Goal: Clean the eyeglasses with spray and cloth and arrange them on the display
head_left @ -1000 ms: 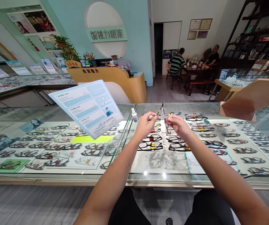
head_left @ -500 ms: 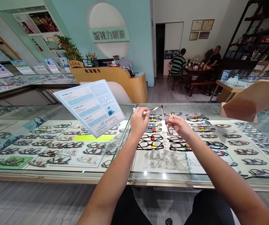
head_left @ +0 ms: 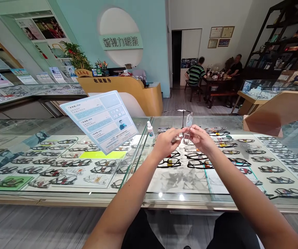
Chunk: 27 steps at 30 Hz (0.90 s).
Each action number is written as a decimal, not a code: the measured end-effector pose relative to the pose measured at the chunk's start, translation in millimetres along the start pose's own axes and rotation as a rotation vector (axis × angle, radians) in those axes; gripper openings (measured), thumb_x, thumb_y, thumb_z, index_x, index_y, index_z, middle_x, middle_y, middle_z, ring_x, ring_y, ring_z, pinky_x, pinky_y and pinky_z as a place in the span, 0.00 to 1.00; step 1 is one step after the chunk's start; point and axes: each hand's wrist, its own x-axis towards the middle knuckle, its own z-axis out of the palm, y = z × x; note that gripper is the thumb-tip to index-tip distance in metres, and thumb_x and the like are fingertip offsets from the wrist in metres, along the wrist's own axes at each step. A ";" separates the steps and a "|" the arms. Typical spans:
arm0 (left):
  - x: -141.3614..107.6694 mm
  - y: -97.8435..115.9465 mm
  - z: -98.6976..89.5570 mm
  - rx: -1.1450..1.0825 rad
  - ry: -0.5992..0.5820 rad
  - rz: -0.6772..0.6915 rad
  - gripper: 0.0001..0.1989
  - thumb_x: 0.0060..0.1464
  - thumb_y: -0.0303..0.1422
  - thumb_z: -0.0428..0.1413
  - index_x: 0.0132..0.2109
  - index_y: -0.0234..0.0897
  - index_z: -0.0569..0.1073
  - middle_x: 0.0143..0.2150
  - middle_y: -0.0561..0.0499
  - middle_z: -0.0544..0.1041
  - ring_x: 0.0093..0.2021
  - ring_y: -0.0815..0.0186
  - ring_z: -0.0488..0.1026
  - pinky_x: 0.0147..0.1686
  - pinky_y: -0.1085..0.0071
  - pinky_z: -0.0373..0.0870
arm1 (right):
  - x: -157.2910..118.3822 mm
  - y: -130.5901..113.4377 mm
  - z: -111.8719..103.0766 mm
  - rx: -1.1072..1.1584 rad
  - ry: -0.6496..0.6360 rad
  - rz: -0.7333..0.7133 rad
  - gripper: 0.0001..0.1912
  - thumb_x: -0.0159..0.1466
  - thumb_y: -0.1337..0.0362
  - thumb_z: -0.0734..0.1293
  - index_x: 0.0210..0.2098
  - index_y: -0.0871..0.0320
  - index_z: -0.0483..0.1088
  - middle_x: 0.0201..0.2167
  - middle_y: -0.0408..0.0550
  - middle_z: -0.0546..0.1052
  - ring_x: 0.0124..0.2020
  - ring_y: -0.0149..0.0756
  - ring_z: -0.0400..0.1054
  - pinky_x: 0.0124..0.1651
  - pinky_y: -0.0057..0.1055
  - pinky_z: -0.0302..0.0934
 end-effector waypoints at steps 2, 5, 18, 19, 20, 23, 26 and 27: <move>-0.6 0.9 4.0 0.036 -0.047 0.017 0.17 0.66 0.31 0.55 0.58 0.44 0.80 0.45 0.47 0.81 0.41 0.61 0.78 0.42 0.68 0.69 | 0.0 0.3 0.1 0.015 -0.007 0.004 0.18 0.61 0.48 0.80 0.35 0.50 0.73 0.50 0.45 0.86 0.50 0.42 0.78 0.62 0.46 0.68; -0.3 0.0 5.0 0.088 -0.076 0.022 0.16 0.67 0.31 0.55 0.56 0.44 0.81 0.45 0.47 0.81 0.41 0.61 0.78 0.39 0.69 0.68 | -1.4 -1.1 1.4 0.036 -0.024 0.005 0.17 0.62 0.48 0.79 0.35 0.50 0.72 0.54 0.47 0.85 0.55 0.45 0.78 0.65 0.49 0.68; -1.5 -3.6 6.5 -0.016 0.087 -0.126 0.12 0.71 0.43 0.58 0.50 0.45 0.84 0.42 0.48 0.83 0.41 0.62 0.79 0.42 0.68 0.67 | -5.0 -13.3 2.0 0.097 0.014 -0.079 0.15 0.62 0.48 0.80 0.37 0.46 0.74 0.61 0.42 0.83 0.66 0.48 0.74 0.73 0.56 0.63; -1.6 -3.5 6.7 -0.038 0.092 -0.128 0.13 0.71 0.44 0.59 0.53 0.44 0.83 0.42 0.48 0.83 0.40 0.62 0.79 0.42 0.68 0.67 | -4.7 -14.0 0.6 0.113 0.022 -0.076 0.14 0.63 0.49 0.79 0.37 0.46 0.75 0.60 0.42 0.83 0.66 0.48 0.74 0.74 0.56 0.63; -1.4 -4.2 6.5 -0.064 0.102 -0.136 0.14 0.70 0.44 0.60 0.55 0.44 0.81 0.43 0.49 0.83 0.39 0.63 0.78 0.42 0.69 0.68 | -4.5 -15.0 -1.3 0.133 0.031 -0.074 0.14 0.63 0.49 0.79 0.38 0.46 0.75 0.60 0.42 0.83 0.67 0.48 0.74 0.74 0.56 0.63; 0.3 -13.9 2.6 -0.105 0.241 -0.238 0.23 0.66 0.46 0.64 0.62 0.42 0.74 0.41 0.51 0.81 0.35 0.65 0.77 0.41 0.69 0.70 | -3.9 -20.1 -8.9 0.202 0.078 -0.075 0.12 0.64 0.49 0.79 0.37 0.46 0.77 0.59 0.41 0.84 0.66 0.48 0.74 0.72 0.54 0.67; 2.4 -36.3 -6.0 -0.030 0.548 -0.405 0.22 0.64 0.43 0.65 0.60 0.42 0.71 0.44 0.49 0.79 0.41 0.62 0.78 0.45 0.67 0.72 | -3.5 -25.2 -16.7 0.290 0.106 -0.078 0.10 0.64 0.52 0.79 0.38 0.47 0.78 0.57 0.41 0.85 0.64 0.44 0.77 0.68 0.46 0.72; 2.6 -45.4 -9.5 0.017 0.639 -0.457 0.21 0.64 0.42 0.64 0.59 0.42 0.71 0.47 0.48 0.79 0.44 0.60 0.79 0.48 0.65 0.73 | -3.4 -26.2 -18.6 0.315 0.102 -0.079 0.09 0.65 0.53 0.79 0.38 0.47 0.79 0.56 0.41 0.85 0.63 0.43 0.77 0.66 0.43 0.74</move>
